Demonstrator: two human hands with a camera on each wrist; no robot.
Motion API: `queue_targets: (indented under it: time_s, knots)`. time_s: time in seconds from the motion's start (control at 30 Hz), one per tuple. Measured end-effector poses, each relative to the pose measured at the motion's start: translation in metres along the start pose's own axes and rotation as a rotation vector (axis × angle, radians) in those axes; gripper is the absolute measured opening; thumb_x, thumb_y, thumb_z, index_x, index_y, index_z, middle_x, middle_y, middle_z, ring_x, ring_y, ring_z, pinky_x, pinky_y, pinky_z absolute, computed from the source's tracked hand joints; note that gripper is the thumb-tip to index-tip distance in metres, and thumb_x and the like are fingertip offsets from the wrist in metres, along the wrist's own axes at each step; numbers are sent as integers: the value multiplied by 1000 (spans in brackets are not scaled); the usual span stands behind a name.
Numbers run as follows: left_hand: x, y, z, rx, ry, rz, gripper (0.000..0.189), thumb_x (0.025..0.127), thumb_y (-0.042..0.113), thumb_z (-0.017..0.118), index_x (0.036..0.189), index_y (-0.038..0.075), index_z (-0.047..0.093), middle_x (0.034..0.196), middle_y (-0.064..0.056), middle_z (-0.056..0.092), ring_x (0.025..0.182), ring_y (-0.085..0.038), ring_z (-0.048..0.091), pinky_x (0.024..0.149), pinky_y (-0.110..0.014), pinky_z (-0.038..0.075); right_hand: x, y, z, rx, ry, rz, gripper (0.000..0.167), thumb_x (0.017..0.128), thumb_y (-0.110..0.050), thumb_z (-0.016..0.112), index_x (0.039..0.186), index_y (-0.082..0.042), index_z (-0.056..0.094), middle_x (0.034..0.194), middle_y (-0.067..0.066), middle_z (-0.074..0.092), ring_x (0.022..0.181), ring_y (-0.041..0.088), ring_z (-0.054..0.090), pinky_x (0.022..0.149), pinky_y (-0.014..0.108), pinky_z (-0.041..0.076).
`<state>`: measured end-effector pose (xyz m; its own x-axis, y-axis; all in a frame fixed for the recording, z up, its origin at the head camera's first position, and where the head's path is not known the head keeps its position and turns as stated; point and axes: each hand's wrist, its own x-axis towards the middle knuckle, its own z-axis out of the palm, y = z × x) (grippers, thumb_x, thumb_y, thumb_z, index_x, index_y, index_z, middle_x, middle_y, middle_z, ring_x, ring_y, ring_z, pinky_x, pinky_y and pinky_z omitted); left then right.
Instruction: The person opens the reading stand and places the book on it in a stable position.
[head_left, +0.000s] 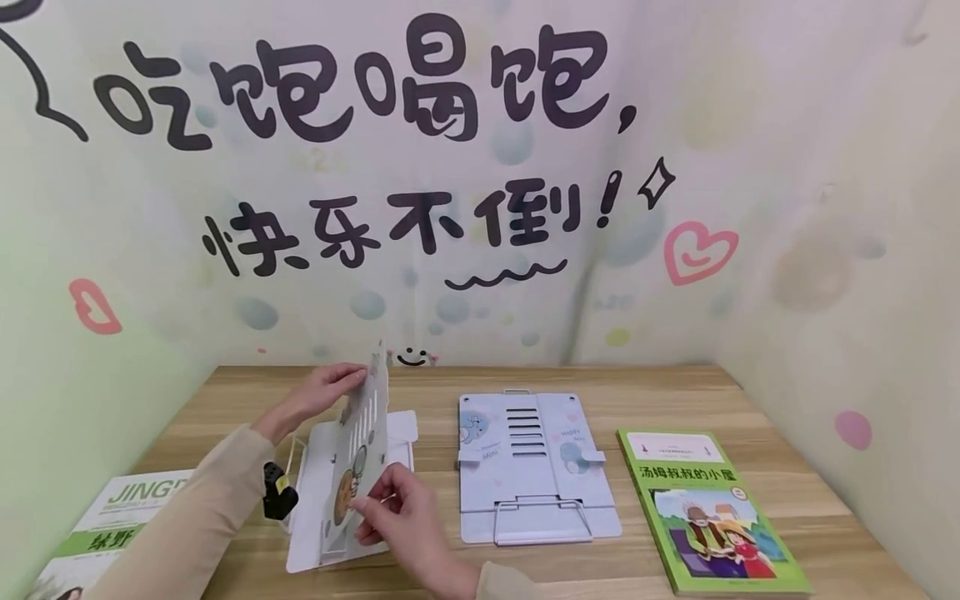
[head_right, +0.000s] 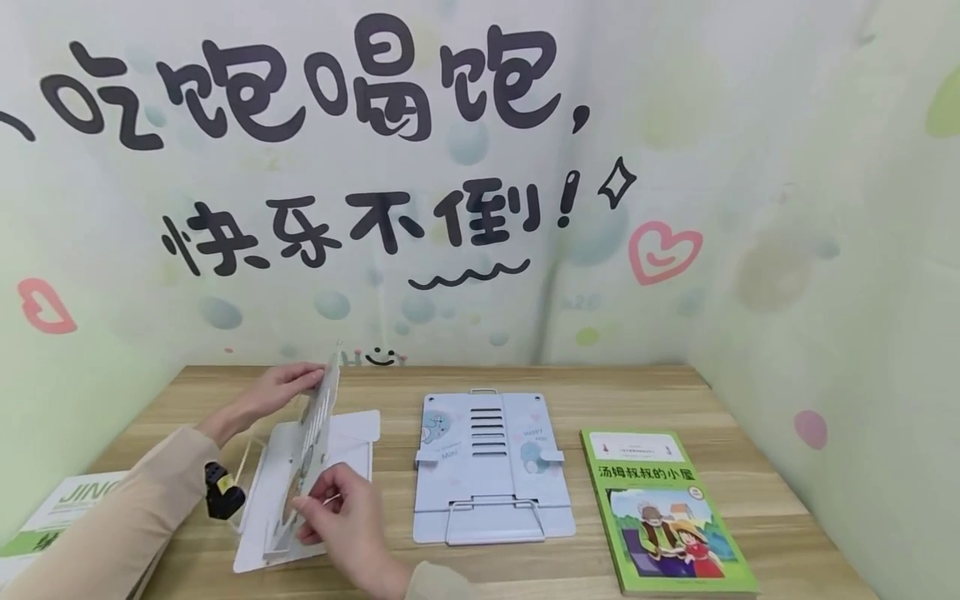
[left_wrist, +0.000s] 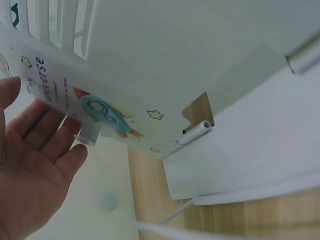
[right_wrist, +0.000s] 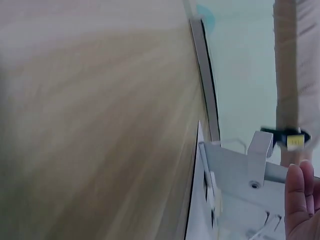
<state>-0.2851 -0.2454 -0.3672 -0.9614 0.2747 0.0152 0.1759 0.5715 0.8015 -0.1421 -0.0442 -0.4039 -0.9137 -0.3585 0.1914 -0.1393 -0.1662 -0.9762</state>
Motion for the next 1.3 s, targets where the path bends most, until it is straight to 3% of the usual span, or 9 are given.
queue_targets:
  time_s: [0.23,0.43,0.53,0.63,0.7,0.97,1.13,1.3]
  knots:
    - [-16,-8,-8,74,196,-31,54,100,32,43,135,-9,41,134,-30,46,123,-44,44,101,-52,39,23,-3,-34,-108,138,-13,13,86,-4,64,86,6,55,78,19,64,59,8,60,57,26,57]
    - [-37,-18,-13,75,364,-58,47,99,26,45,129,-10,46,126,-31,53,114,-42,53,95,-48,45,60,-2,-64,-209,261,-25,12,86,-4,65,89,5,59,77,13,63,60,10,59,57,27,57]
    - [-45,-24,-11,73,449,-63,40,97,21,51,122,-10,53,119,-30,58,109,-39,58,86,-29,52,79,-1,-75,-298,319,-24,9,86,-6,66,87,2,61,76,11,63,59,9,58,58,29,57]
    - [-51,-27,-8,42,507,-84,35,95,17,54,118,-10,55,116,-29,61,107,-37,60,73,-10,48,95,-2,-82,-382,348,-18,8,87,-8,65,88,-1,64,77,9,63,63,9,59,61,31,57]
    - [-54,-28,-6,20,532,-104,33,95,15,54,117,-10,55,116,-29,61,107,-37,60,69,-5,44,104,-2,-84,-416,352,-14,8,88,-9,65,89,-2,64,79,8,63,66,11,60,62,31,57]
    - [-55,-27,-2,-14,594,-139,30,94,11,54,117,-10,54,117,-29,59,110,-37,59,70,-3,44,129,-4,-89,-458,319,-22,6,90,-7,62,90,-1,62,79,8,58,71,16,59,65,35,58]
    - [-51,-27,-1,-5,613,-154,31,94,12,54,117,-9,55,117,-29,59,110,-38,59,81,-21,53,138,-5,-90,-456,327,-5,6,90,-7,62,91,-1,63,82,8,58,72,14,57,67,36,58]
    - [-48,-28,-2,12,631,-170,30,94,11,54,116,-9,56,117,-28,60,109,-38,59,87,-36,52,144,-4,-89,-463,340,-6,6,89,-8,63,92,-2,63,83,8,60,72,14,57,67,36,58]
